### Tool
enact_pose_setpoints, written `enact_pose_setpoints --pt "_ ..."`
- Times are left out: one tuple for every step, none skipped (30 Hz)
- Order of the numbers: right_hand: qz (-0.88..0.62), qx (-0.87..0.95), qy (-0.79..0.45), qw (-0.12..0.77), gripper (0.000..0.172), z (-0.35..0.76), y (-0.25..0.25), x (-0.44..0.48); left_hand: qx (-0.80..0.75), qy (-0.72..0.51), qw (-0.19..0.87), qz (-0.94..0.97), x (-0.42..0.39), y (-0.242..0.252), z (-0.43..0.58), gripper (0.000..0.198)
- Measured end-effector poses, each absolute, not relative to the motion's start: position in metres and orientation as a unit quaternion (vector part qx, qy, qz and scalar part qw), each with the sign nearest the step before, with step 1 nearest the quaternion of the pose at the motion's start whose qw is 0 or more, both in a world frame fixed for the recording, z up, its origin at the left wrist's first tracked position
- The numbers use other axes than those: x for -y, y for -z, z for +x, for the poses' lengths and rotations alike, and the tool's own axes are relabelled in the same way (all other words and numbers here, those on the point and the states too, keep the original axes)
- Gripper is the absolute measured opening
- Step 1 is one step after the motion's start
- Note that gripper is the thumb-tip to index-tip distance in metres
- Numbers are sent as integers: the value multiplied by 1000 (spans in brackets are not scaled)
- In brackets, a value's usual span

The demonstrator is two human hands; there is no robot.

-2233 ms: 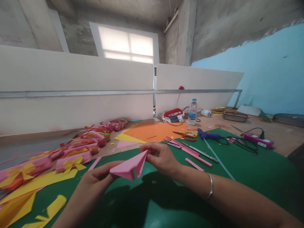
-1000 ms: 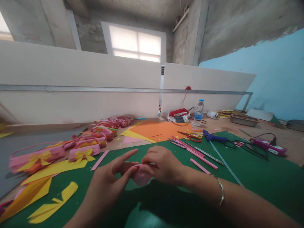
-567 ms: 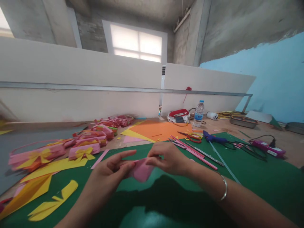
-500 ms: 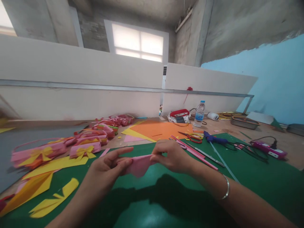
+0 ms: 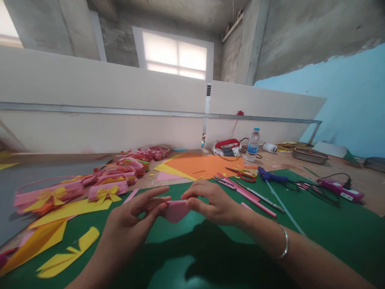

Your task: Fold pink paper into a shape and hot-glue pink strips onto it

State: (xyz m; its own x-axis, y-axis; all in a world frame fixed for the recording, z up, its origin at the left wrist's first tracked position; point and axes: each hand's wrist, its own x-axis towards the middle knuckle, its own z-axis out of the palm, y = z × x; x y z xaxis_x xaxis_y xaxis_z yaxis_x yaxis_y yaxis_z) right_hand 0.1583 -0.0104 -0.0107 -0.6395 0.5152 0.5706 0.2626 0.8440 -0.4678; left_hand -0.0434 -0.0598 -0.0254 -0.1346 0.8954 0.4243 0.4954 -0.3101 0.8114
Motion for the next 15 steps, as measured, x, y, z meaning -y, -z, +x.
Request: enact_pose_setpoints --pt "-214 888 -163 373 16 157 13 11 -549 -506 191 637 59 27 -44 32" --pt "-211 889 -146 378 16 156 15 11 -544 -498 196 646 59 28 -44 33" --pt "-211 891 -123 383 15 155 17 11 -539 -491 210 651 58 29 -44 34" --pt "-216 891 -94 387 16 154 19 11 -536 -483 237 651 58 29 -43 35" --pt "-223 891 -60 392 19 153 20 11 -530 -480 274 643 58 29 -42 36" --pt "-230 889 -25 396 22 153 21 12 -524 -482 314 628 59 28 -41 37" --pt "-236 886 6 399 25 152 22 12 -521 -486 352 607 59 27 -40 38" --pt "-238 885 21 399 27 153 21 11 -518 -491 384 586 59 25 -39 40" --pt "-238 886 17 398 28 153 21 11 -518 -495 408 566 58 24 -38 42" --pt "-241 886 -5 397 27 154 20 10 -518 -500 431 544 58 22 -37 43" --pt "-247 883 -42 397 26 155 19 8 -518 -506 457 516 57 21 -36 43" --pt "-260 876 -85 396 25 157 18 7 -515 -513 491 481 56 19 -36 43" --pt "-275 867 -125 396 24 158 17 4 -505 -522 528 439 55 18 -35 40" --pt "-292 857 -155 394 24 160 17 2 -491 -531 566 395 54 17 -35 37" --pt "-305 851 -173 392 23 161 17 1 -475 -537 597 360 53 16 -34 34"
